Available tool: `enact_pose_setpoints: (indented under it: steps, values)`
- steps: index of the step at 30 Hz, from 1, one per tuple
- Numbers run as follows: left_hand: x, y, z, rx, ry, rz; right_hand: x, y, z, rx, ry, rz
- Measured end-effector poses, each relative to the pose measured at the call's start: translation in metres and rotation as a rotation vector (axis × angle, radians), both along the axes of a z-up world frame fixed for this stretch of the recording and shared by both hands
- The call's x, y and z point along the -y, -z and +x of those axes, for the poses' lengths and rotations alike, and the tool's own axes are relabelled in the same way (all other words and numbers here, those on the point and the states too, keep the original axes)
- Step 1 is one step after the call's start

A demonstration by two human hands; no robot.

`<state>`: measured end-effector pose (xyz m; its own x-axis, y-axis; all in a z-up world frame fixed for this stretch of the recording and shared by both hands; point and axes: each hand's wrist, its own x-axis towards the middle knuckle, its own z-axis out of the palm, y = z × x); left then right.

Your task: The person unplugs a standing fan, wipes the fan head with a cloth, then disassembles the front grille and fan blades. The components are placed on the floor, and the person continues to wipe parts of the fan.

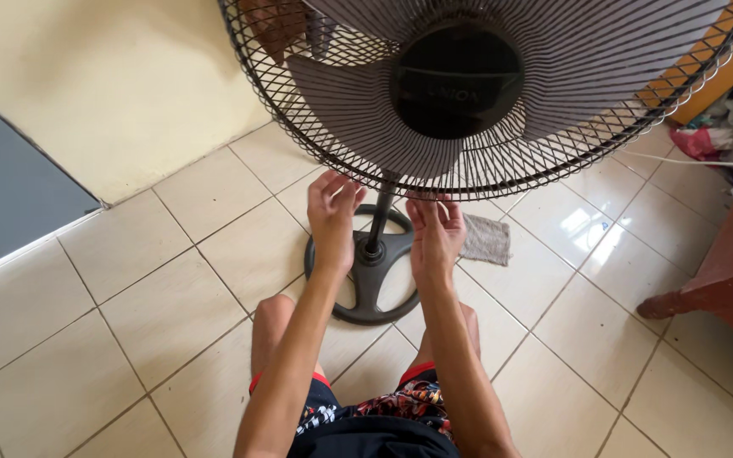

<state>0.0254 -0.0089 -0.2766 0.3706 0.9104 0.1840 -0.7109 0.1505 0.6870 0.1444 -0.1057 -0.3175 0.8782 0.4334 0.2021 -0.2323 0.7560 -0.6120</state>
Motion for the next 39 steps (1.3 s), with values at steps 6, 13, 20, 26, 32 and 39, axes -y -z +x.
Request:
enact_pose_setpoints:
  steps: [6,13,20,26,32,39]
  values:
    - [-0.031,0.018,0.015,0.075,0.06,-0.096,-0.005,0.003,0.0,-0.033,0.088,-0.075]
    - [-0.056,0.023,0.017,0.234,0.135,-0.117,0.001,-0.012,-0.006,-0.046,0.041,-0.059]
    - [-0.093,0.039,0.021,0.397,0.419,-0.01,0.007,-0.024,-0.013,-0.07,0.017,-0.055]
    - [-0.095,0.048,0.019,0.293,0.524,-0.068,0.015,-0.026,-0.014,0.008,-0.024,-0.086]
    - [-0.112,0.064,0.019,0.382,0.784,-0.049,0.036,-0.041,0.003,-0.05,0.085,-0.175]
    - [-0.122,0.06,0.026,0.381,0.995,-0.205,0.05,-0.058,0.021,0.018,0.055,0.011]
